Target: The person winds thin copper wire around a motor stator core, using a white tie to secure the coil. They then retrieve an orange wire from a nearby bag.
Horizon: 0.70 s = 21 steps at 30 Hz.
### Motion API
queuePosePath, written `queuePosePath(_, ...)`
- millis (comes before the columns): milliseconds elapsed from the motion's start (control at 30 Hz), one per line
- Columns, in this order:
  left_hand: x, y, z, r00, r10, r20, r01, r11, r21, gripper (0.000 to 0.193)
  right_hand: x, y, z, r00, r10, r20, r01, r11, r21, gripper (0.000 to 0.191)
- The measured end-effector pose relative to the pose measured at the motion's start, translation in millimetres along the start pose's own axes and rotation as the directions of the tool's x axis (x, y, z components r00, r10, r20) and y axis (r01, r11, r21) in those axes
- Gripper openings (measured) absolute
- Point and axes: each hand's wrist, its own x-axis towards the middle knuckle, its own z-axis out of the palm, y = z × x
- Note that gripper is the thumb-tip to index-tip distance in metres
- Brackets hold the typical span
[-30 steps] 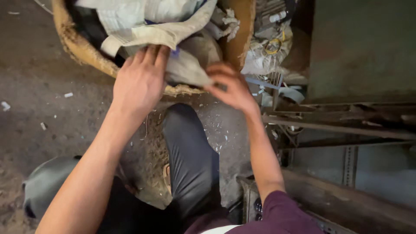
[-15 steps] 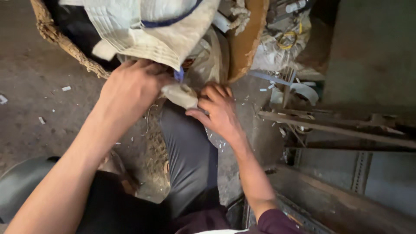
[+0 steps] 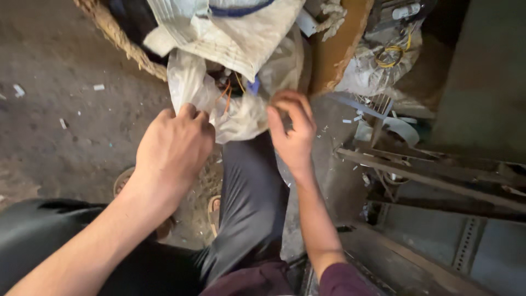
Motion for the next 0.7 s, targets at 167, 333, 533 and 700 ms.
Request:
queuePosePath(167, -9.9, 11.3, -10.3, 1.000, 0.026, -0.006, -0.026, 0.997, 0.070, 0.014, 50.0, -2.5, 3.7, 0.855, -0.231, 0.465, 0.276, 0.961, -0.030, 0.034)
queuePosePath(333, -12.1, 12.4, -17.5, 0.988, -0.011, -0.154, 0.024, 0.996, 0.087, 0.022, 61.5, 24.7, 8.4, 0.741, -0.079, 0.667, 0.242, 0.958, -0.155, 0.040)
queuePosePath(533, -15.9, 6.7, -24.2, 0.918, -0.194, -0.346, 0.144, 0.976, -0.164, 0.023, -10.0, 18.2, -19.4, 0.968, -0.232, 0.092, 0.240, 0.966, -0.093, 0.006)
queuePosePath(700, -19.0, 10.4, -21.1, 0.948, -0.039, -0.315, 0.015, 0.997, -0.080, 0.030, -29.6, -8.1, -39.0, 0.854, -0.509, 0.112, 0.521, 0.834, -0.182, 0.005)
